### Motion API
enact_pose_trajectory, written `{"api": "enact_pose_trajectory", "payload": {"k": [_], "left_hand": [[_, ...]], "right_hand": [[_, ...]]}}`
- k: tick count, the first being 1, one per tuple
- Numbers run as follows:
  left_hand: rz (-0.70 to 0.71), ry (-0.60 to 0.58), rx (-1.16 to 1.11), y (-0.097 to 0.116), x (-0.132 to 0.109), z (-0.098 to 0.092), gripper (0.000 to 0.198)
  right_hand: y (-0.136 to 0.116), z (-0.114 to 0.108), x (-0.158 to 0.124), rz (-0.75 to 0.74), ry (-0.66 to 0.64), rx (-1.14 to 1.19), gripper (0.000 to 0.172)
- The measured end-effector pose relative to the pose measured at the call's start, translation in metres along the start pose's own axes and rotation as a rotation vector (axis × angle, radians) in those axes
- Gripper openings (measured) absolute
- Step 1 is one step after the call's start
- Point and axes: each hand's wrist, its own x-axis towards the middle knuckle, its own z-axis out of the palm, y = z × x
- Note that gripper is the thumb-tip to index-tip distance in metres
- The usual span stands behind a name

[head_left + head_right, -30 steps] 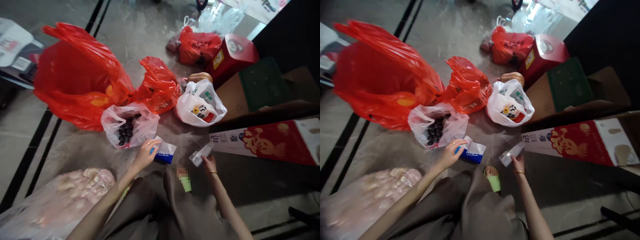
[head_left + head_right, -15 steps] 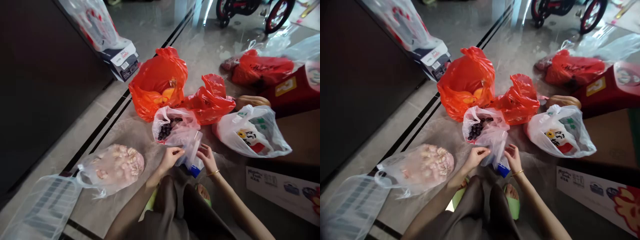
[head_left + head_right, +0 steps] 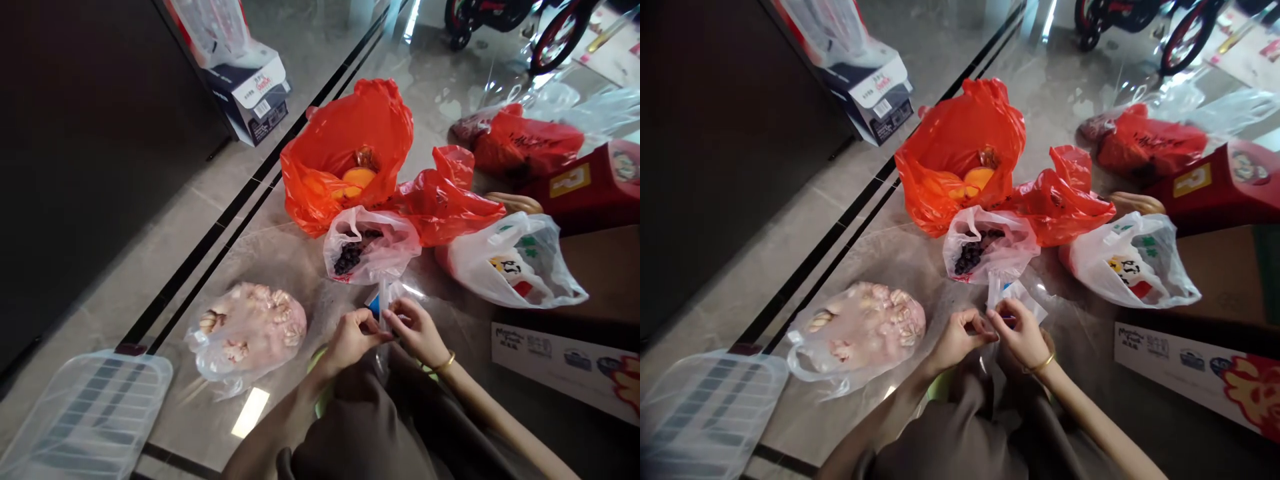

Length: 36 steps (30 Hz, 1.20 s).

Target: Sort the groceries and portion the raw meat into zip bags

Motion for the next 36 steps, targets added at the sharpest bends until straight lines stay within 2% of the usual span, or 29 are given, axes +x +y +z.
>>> {"api": "enact_pose_trajectory", "payload": {"k": [3,7,11,14,18,21,23,27,32,36], "left_hand": [[-0.003,0.05,-0.015,-0.002,0.002,-0.008,0.044],[0.07,0.08,-0.02,-0.003,0.0,-0.028,0.045],[0.097,0.138,-0.146,-0.01,-0.007,-0.041,0.044],[0.088,0.28,-0.114,-0.017,-0.011,-0.048,0.043],[0.078,0.487,0.052,-0.022,-0.016,-0.059,0.042],[0.048,0.676,0.165,-0.028,-0.019,-0.068,0.042],[0.027,0.755,0.228,-0.035,-0.02,-0.073,0.042],[-0.003,0.761,0.297,-0.052,-0.019,-0.074,0.042],[-0.066,0.735,0.441,-0.065,-0.01,-0.068,0.042],[-0.098,0.732,0.517,-0.072,-0.003,-0.07,0.043]], "right_hand": [[0.0,0.003,0.016,0.035,-0.112,-0.021,0.036],[-0.001,0.019,0.034,0.043,-0.216,0.04,0.035],[0.008,0.03,0.051,0.008,-0.224,0.165,0.036],[0.022,0.029,0.064,0.118,-0.229,0.281,0.041],[0.041,0.016,0.082,0.214,-0.225,0.353,0.045],[0.051,0.003,0.094,0.239,-0.172,0.442,0.046],[0.058,-0.007,0.099,0.245,-0.103,0.486,0.046],[0.072,-0.026,0.101,0.25,-0.008,0.541,0.044],[0.088,-0.04,0.093,0.318,-0.008,0.623,0.04],[0.096,-0.044,0.089,0.384,-0.008,0.669,0.038]]}}
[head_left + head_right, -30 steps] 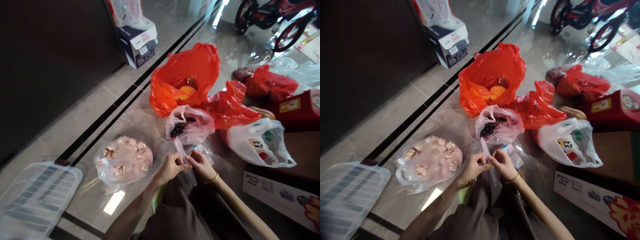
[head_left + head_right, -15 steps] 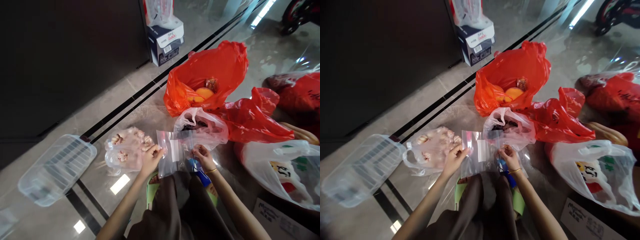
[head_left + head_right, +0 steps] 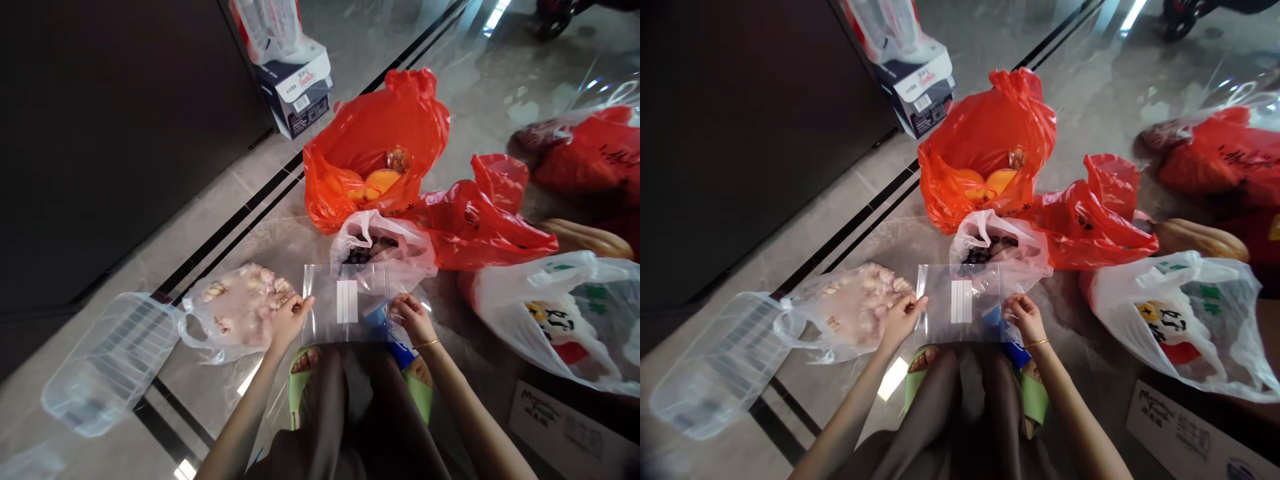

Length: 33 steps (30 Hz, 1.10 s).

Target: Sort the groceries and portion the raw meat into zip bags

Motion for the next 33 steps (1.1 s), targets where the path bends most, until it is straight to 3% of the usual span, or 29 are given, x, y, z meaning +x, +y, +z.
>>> {"api": "enact_pose_trajectory", "payload": {"k": [2,4,7,12,16,20,27,33], "left_hand": [[-0.022,-0.016,0.015,-0.002,0.002,0.002,0.04],[-0.017,0.041,0.054,0.0,0.002,0.005,0.034],[0.06,0.113,0.129,0.017,-0.005,0.01,0.037],[0.303,-0.063,0.097,0.072,-0.019,0.021,0.016],[0.267,-0.152,0.014,0.1,-0.018,0.026,0.015],[0.087,-0.193,-0.128,0.097,-0.017,0.029,0.023],[-0.079,-0.242,-0.42,0.07,-0.017,0.036,0.027],[-0.31,-0.357,-0.746,0.061,-0.015,0.035,0.037]], "right_hand": [[0.001,0.0,0.0,0.011,0.003,0.015,0.038],[0.002,0.003,-0.001,0.016,-0.009,0.026,0.038],[0.002,0.017,-0.005,0.01,-0.067,0.014,0.037],[0.004,0.053,-0.01,-0.043,-0.234,-0.112,0.033],[0.008,0.071,-0.008,-0.168,-0.33,-0.179,0.033],[0.014,0.075,-0.007,-0.259,-0.364,-0.237,0.036],[0.021,0.071,-0.014,-0.316,-0.464,-0.457,0.027],[0.025,0.062,-0.008,-0.332,-0.385,-0.364,0.037]]}}
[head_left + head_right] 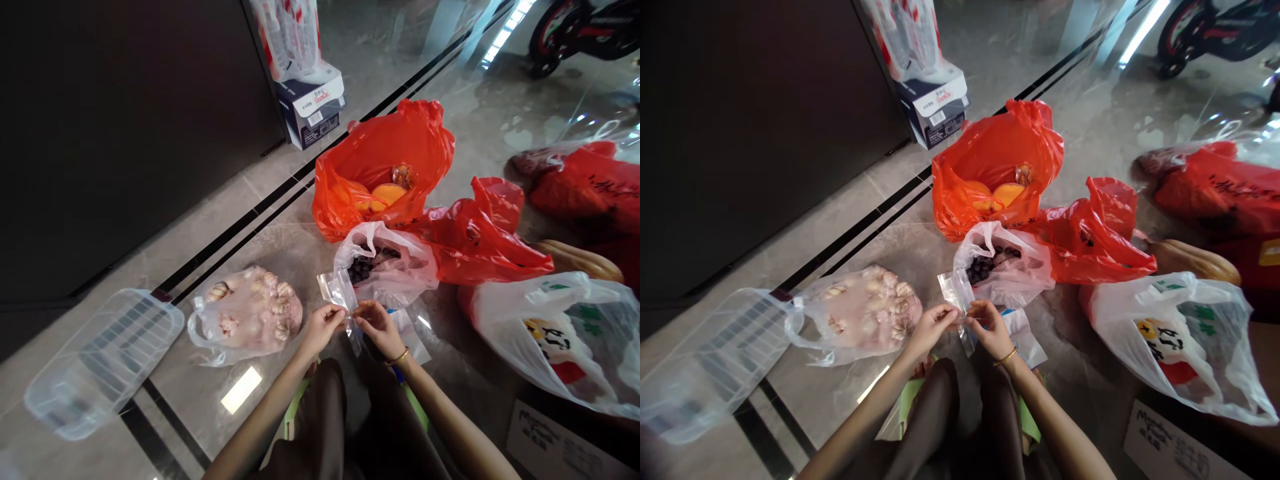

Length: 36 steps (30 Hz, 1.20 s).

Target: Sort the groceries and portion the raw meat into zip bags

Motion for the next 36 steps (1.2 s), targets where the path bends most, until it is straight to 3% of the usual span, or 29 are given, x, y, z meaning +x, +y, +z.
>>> {"api": "enact_pose_trajectory", "payload": {"k": [4,8,14,22,36], "left_hand": [[-0.021,0.009,-0.033,0.0,-0.001,-0.001,0.038],[0.09,0.04,0.141,0.0,0.001,0.0,0.031],[0.223,0.034,0.329,-0.005,0.003,0.006,0.023],[0.233,0.045,0.381,-0.014,0.008,0.014,0.022],[0.229,0.067,0.417,-0.015,0.007,0.014,0.022]], "right_hand": [[-0.002,-0.001,-0.001,-0.014,0.002,0.052,0.042],[-0.009,0.003,-0.006,-0.039,-0.017,0.007,0.046],[-0.007,0.007,-0.012,-0.157,0.04,-0.222,0.052],[0.0,0.003,-0.009,-0.365,0.086,-0.562,0.055],[0.006,-0.001,-0.004,-0.309,0.075,-0.535,0.052]]}}
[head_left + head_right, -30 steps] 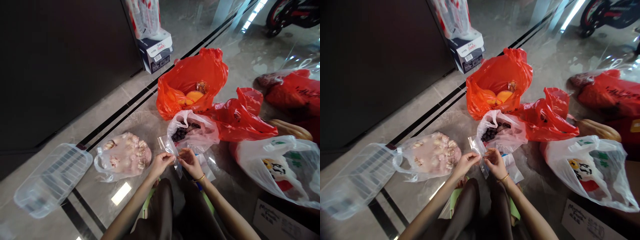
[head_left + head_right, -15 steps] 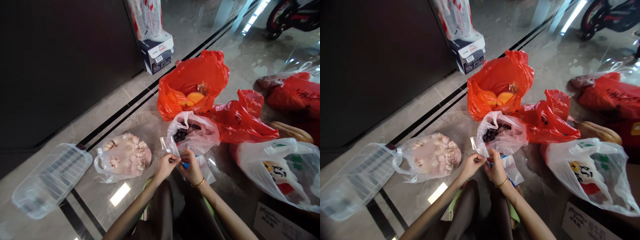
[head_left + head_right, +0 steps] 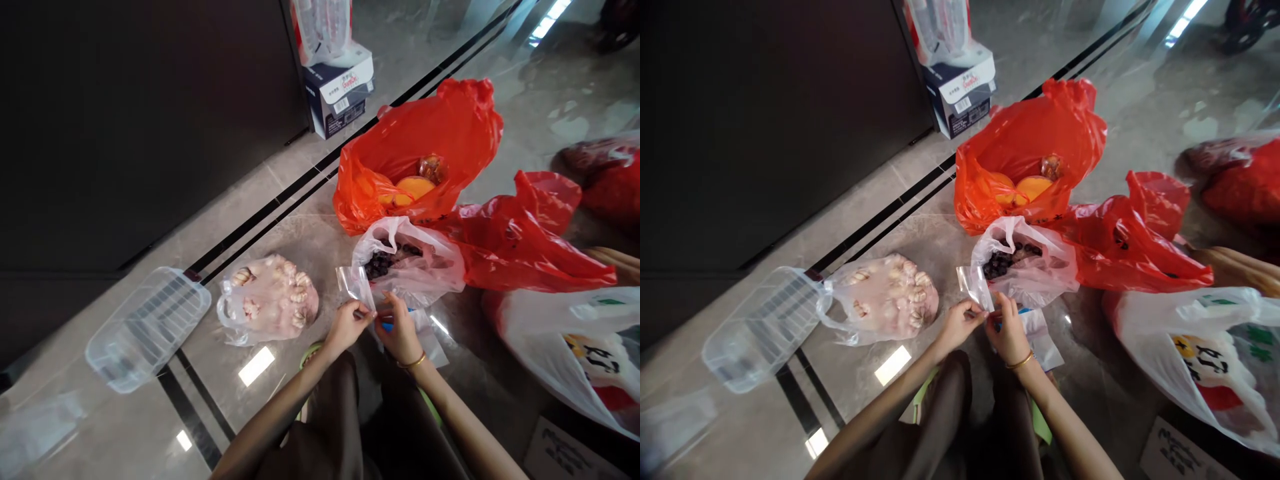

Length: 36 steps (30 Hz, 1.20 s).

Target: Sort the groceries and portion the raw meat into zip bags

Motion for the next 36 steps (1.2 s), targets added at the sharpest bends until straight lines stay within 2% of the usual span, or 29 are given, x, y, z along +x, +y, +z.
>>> {"api": "enact_pose_trajectory", "payload": {"k": [7,10,13,16,20,24,26,29,32,34,36], "left_hand": [[0.048,-0.022,-0.006,0.001,0.002,-0.001,0.023],[0.06,-0.056,-0.011,0.003,0.001,-0.002,0.025],[0.113,-0.097,-0.011,0.009,-0.002,-0.005,0.027],[0.124,-0.135,-0.011,0.013,-0.003,-0.009,0.031],[0.083,-0.164,-0.006,0.01,-0.001,-0.012,0.034],[0.066,-0.208,0.083,0.007,0.003,-0.008,0.032],[0.072,-0.252,0.127,0.006,0.005,-0.003,0.032],[0.105,-0.345,0.182,0.007,0.008,0.006,0.03],[0.143,-0.418,0.232,0.009,0.012,0.016,0.03],[0.169,-0.443,0.263,0.012,0.015,0.021,0.031],[0.201,-0.463,0.293,0.016,0.017,0.025,0.031]], "right_hand": [[-0.004,0.003,-0.003,-0.034,-0.081,-0.053,0.07],[-0.005,0.006,-0.003,-0.03,-0.043,-0.034,0.071],[-0.007,-0.001,0.001,0.015,0.069,0.037,0.071],[-0.007,-0.027,0.001,0.147,0.214,0.17,0.07],[0.013,-0.091,-0.031,0.367,0.44,0.251,0.069],[0.056,-0.153,-0.096,0.494,0.686,0.037,0.073],[0.075,-0.172,-0.128,0.524,0.73,-0.173,0.071],[0.087,-0.184,-0.162,0.498,0.725,-0.502,0.06],[0.088,-0.184,-0.176,0.46,0.727,-0.726,0.051],[0.092,-0.182,-0.177,0.438,0.724,-0.78,0.048],[0.098,-0.177,-0.175,0.411,0.643,-0.734,0.049]]}}
